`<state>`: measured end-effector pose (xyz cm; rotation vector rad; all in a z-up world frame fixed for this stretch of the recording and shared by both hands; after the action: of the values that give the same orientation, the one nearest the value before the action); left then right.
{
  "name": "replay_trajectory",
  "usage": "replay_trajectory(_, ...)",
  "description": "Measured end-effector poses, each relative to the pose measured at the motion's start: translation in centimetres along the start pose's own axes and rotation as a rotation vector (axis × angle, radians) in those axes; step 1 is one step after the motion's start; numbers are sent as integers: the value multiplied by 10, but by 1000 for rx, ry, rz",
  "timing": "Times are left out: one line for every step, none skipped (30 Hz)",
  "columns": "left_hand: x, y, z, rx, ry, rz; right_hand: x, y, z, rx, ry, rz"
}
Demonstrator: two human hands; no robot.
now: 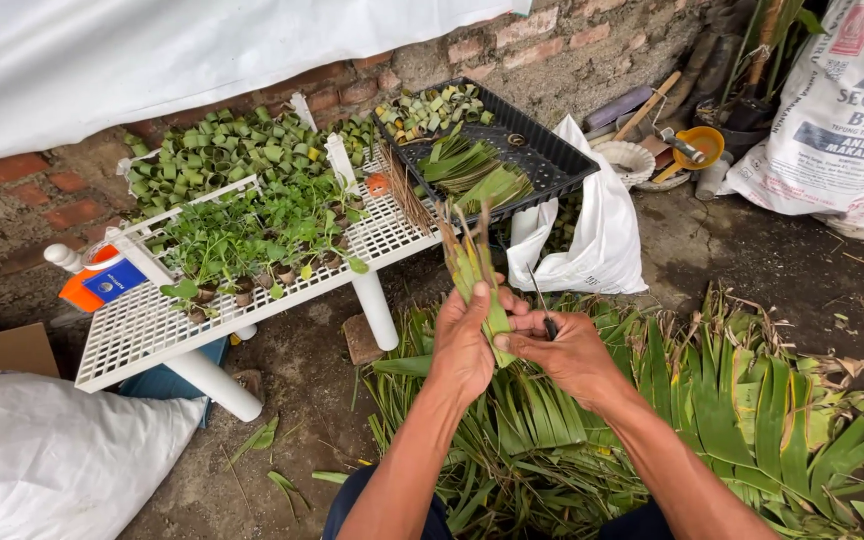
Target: Cutting banana leaves into uniform rectangular strips using a knife and sorting them.
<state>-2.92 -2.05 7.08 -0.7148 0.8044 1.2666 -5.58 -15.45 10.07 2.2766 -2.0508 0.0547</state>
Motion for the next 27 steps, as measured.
replay_trajectory(5, -7, -2, -61, 26, 53, -2, -3, 7, -5, -15, 14)
replay_trajectory(11, -13, -2, -65, 28, 54, -4, -4, 5, -3, -14, 11)
replay_trajectory(18, -17, -2, -62, 57, 76, -5, -4, 4, -12, -20, 14)
replay_trajectory(25, -22, -3, -58, 86, 98, -7, -4, 3, -22, -27, 16)
replay_trajectory(18, -19, 2, -60, 88, 103, -8, -4, 5, -25, -26, 12)
replay_trajectory(11, -16, 6, -111, 111, 119, -9, -3, 7, -42, -37, 16)
replay_trajectory(4, -13, 11, -161, 133, 135, -10, -3, 9, -59, -48, 21)
replay_trajectory(5, -12, 12, -163, 134, 139, -10, -3, 13, -62, -47, 17)
replay_trajectory(5, -12, 13, -187, 157, 132, -10, -4, 16, -68, -25, 7)
replay_trajectory(4, -12, 15, -212, 179, 125, -10, -4, 19, -73, -3, -3)
replay_trajectory(3, -11, 16, -212, 178, 123, -11, -4, 19, -71, -4, -2)
replay_trajectory(2, -10, 16, -212, 181, 124, -12, -4, 18, -47, 14, 6)
replay_trajectory(1, -8, 16, -210, 183, 128, -14, -2, 19, -25, 31, 14)
replay_trajectory(3, -8, 17, -209, 180, 128, -14, 1, 18, -26, 28, 15)
replay_trajectory(5, -8, 18, -204, 234, 133, -15, 4, 16, 0, 67, -4)
replay_trajectory(8, -8, 19, -198, 288, 138, -16, 7, 14, 26, 105, -22)
replay_trajectory(12, -10, 19, -204, 289, 139, -14, 8, 25, 29, 106, -27)
replay_trajectory(17, -11, 18, -160, 346, 122, -13, 10, 37, 74, 139, -31)
replay_trajectory(21, -11, 18, -112, 403, 106, -11, 12, 48, 116, 172, -32)
replay_trajectory(23, -7, 18, -115, 405, 107, -16, 13, 53, 117, 174, -35)
replay_trajectory(23, -5, 18, -72, 432, 101, -19, 13, 56, 246, 128, -8)
replay_trajectory(23, -2, 18, -29, 458, 96, -23, 13, 58, 375, 81, 20)
replay_trajectory(26, -2, 17, -33, 458, 97, -23, 13, 57, 376, 80, 16)
replay_trajectory(28, -3, 16, -8, 455, 73, -23, 12, 55, 429, 99, 29)
replay_trajectory(31, -2, 15, 18, 451, 52, -24, 13, 55, 480, 117, 40)
replay_trajectory(30, 3, 17, 14, 452, 57, -26, 12, 53, 478, 116, 35)
replay_trajectory(28, 6, 18, 22, 441, 65, -27, 12, 51, 508, 115, 39)
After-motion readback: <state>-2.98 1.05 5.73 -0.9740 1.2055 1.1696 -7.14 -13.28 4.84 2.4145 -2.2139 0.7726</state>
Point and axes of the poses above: each hand's wrist, its own y-axis away from the middle knuckle, its own x-axis out of the back of the hand, z = x × y, the point moved 1 cm from there along -y, towards the middle knuckle, and after that the axes turned 12 degrees about y, right-handed, at the moved point
